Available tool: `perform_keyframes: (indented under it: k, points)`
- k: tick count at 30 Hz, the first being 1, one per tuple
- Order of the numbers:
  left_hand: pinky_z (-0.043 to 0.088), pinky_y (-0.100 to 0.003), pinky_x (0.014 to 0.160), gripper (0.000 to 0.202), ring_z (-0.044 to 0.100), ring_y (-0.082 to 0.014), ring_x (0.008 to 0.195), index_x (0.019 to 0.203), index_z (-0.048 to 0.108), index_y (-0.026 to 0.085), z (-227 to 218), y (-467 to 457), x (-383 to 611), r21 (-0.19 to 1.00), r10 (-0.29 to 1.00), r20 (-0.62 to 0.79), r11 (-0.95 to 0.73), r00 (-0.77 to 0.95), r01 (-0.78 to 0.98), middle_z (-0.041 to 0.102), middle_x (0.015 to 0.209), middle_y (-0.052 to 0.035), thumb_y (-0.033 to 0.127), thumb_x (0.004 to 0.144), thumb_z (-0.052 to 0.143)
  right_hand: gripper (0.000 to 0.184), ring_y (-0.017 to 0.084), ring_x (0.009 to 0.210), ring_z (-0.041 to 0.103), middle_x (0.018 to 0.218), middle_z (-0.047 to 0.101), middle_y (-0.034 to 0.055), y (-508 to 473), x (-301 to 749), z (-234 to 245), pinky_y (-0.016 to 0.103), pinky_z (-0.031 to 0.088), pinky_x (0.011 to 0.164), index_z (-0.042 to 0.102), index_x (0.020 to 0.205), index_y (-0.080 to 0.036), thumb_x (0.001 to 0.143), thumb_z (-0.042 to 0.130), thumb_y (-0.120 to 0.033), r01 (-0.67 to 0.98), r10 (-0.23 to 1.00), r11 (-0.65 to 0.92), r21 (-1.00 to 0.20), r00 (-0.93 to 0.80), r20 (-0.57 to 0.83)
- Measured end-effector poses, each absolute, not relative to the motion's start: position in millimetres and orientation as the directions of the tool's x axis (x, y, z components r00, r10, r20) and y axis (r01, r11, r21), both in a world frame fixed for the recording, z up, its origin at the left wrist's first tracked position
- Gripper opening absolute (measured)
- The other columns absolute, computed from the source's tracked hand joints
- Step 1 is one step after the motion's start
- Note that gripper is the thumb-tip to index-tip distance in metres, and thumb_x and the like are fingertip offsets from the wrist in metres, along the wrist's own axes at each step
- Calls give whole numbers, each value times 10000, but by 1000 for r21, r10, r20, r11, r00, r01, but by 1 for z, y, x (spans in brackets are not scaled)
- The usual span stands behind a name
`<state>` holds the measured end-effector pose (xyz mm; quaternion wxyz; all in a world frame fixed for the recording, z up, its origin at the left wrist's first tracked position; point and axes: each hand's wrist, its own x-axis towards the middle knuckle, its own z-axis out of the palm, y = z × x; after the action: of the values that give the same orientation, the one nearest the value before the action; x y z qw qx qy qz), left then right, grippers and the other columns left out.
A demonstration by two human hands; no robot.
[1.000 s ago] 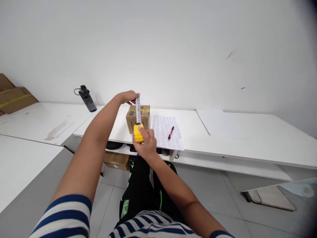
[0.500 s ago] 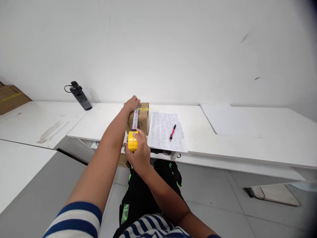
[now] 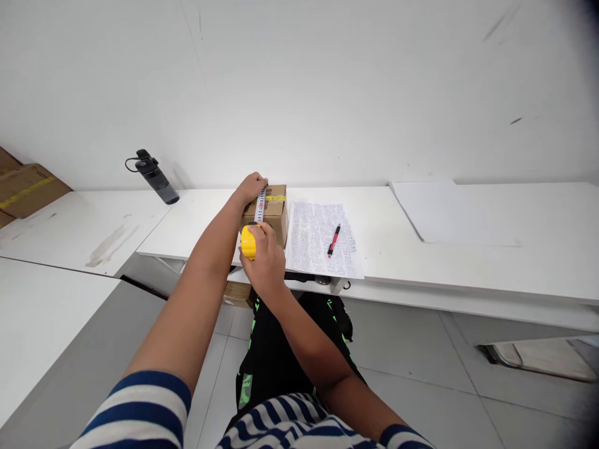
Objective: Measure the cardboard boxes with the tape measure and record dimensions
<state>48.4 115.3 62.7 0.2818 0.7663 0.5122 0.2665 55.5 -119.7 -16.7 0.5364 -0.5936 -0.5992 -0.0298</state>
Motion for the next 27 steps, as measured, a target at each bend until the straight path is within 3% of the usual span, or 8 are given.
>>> perform_keyframes:
  k: [6,11,15,20,24,27]
  points:
    - [430,-307,726,236,519,-152,738,789,504,207,67,110,46,743,931,87,-297,354,600,596,807,-13,314,971,610,543,299,1153,694,1513,561,165,-76,73,-3,434,614,856,521,1401,-237,880,654,-161,763,723,247,-597,265,638]
    - [432,-304,724,218,535,-157,748,807,523,206,69,107,45,740,937,73,-281,343,611,620,827,-17,312,971,619,530,293,1195,685,1531,551,165,-71,74,-7,410,612,866,507,1406,-224,899,653,-177,768,698,283,-575,246,672]
    - [439,-319,743,218,538,-167,744,822,525,218,66,106,45,747,937,71,-277,342,605,641,837,-17,348,956,636,445,303,1268,664,1550,536,188,-65,67,-29,446,605,939,524,1377,-223,942,609,-188,756,649,284,-590,301,698]
    - [436,-333,775,221,549,-180,768,845,534,220,62,109,46,705,930,91,-313,357,636,660,866,-31,381,947,646,220,282,1192,708,1422,656,166,-57,60,-80,506,601,984,597,1167,-264,973,561,-166,752,636,326,-573,275,721]
    - [431,-326,774,214,556,-178,768,852,535,218,57,116,46,700,923,108,-335,370,631,661,882,-37,377,966,622,189,262,1165,723,1413,664,162,-58,59,-102,480,609,984,600,1139,-262,969,584,-181,773,607,317,-549,279,744]
    - [424,-322,769,207,562,-181,782,864,539,217,53,121,46,692,918,122,-352,379,631,666,902,-42,378,974,608,256,270,1256,688,1431,639,174,-56,62,-90,466,600,1011,587,1202,-247,952,611,-198,775,609,323,-543,269,746]
